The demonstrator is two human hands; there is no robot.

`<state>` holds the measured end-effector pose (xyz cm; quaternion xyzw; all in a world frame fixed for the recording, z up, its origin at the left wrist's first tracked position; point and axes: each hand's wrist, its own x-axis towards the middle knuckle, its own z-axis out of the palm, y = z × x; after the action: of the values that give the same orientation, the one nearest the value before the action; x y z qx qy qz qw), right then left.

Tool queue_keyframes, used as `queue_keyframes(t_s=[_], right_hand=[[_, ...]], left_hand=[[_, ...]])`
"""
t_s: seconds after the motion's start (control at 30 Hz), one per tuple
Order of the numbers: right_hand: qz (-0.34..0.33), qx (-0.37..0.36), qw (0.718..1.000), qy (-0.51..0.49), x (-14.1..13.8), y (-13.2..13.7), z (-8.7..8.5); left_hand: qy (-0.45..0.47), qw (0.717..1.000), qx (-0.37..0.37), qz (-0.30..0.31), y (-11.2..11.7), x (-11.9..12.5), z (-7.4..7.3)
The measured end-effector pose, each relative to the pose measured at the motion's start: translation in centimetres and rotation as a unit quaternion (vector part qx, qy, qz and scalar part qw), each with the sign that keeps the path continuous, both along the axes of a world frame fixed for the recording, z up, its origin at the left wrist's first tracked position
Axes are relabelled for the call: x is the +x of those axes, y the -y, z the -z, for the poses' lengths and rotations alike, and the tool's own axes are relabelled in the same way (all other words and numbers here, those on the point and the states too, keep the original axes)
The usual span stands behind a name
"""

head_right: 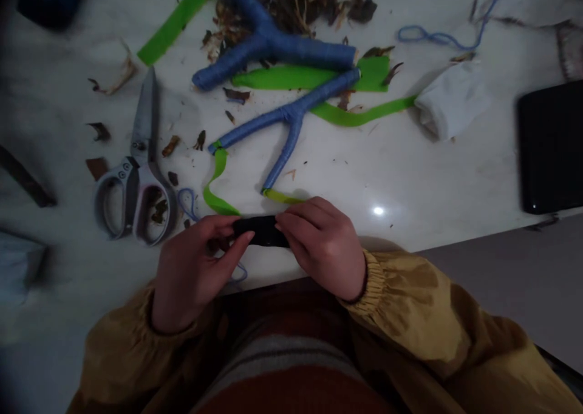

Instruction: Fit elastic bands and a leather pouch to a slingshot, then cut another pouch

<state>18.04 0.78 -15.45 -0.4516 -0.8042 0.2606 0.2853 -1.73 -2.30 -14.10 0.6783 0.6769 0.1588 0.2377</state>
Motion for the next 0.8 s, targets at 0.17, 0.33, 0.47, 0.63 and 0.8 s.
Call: queue_keyframes(t_s=[0.17, 0.33, 0.47, 0.63, 0.8], right_hand=[[-0.008, 0.004, 1.0, 0.013, 0.04, -0.06, 0.22], [-0.012, 0.001, 1.0, 0.015, 0.08, 0.16, 0.31], [-0.016, 0.007, 1.0, 0.019, 0.1, 0.05, 0.32], [-0.023, 0.01, 1.0, 0.013, 0.09, -0.17, 0.26], [-0.013, 0.005, 1.0, 0.011, -0.06, -0.03, 0.2]], left_hand=[[0.034, 0.999, 0.003, 0.017, 0.05, -0.24, -0.13], [0.055, 0.998, -0.009, 0.019, 0.24, -0.48, -0.1], [0.062, 0.998, -0.021, 0.008, 0.21, -0.54, -0.11], [0.075, 0.996, -0.04, -0.008, 0.04, -0.69, -0.31], [0.08, 0.995, -0.05, -0.024, -0.09, -0.75, -0.54]])
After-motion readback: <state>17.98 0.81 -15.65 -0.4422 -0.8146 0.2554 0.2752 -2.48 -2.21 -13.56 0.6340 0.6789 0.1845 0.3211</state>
